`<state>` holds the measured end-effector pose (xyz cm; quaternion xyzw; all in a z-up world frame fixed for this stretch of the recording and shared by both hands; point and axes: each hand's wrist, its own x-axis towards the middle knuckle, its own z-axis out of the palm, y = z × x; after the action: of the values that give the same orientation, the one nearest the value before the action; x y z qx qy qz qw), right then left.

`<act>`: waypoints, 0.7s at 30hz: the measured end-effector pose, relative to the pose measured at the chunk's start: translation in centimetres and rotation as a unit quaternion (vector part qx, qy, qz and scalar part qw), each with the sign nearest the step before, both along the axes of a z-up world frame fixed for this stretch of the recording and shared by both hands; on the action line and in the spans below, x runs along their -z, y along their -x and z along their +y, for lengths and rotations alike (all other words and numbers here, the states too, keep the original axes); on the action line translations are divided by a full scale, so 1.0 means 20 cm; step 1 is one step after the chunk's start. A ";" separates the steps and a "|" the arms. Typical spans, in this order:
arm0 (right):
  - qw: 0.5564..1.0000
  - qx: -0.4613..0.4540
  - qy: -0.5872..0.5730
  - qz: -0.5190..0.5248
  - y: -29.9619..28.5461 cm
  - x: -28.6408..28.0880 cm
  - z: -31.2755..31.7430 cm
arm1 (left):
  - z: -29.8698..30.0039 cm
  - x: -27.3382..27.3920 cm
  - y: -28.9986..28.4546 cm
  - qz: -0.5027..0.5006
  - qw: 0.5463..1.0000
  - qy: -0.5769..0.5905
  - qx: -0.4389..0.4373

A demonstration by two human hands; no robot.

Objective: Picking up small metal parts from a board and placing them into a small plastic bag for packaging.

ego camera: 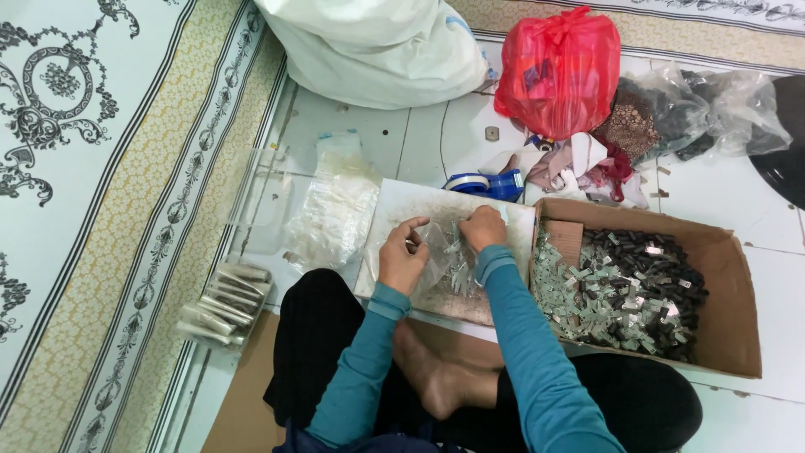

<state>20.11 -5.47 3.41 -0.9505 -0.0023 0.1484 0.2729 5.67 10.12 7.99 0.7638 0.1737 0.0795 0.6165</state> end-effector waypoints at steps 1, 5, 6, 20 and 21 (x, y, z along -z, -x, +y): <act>1.000 -0.001 0.000 -0.001 0.02 -0.03 0.00 | 0.00 0.00 0.00 -0.001 1.000 0.000 -0.001; 1.000 -0.013 -0.024 0.005 0.08 -0.11 -0.03 | 0.00 0.02 0.00 -0.008 1.000 0.016 0.002; 0.999 -0.010 -0.039 -0.001 0.08 -0.13 -0.04 | -0.01 0.03 -0.01 -0.015 0.999 0.028 0.004; 0.992 -0.119 0.036 -0.011 0.11 -0.10 -0.01 | -0.04 0.00 -0.04 -0.040 0.999 -0.020 0.021; 0.990 -0.133 0.038 -0.023 0.12 -0.12 -0.02 | -0.04 0.01 -0.04 -0.039 0.999 -0.023 0.023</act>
<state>17.62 -5.86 5.73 -0.9545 -0.1290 0.1616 0.2147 6.49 9.38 7.87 0.7779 0.1303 0.0993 0.6067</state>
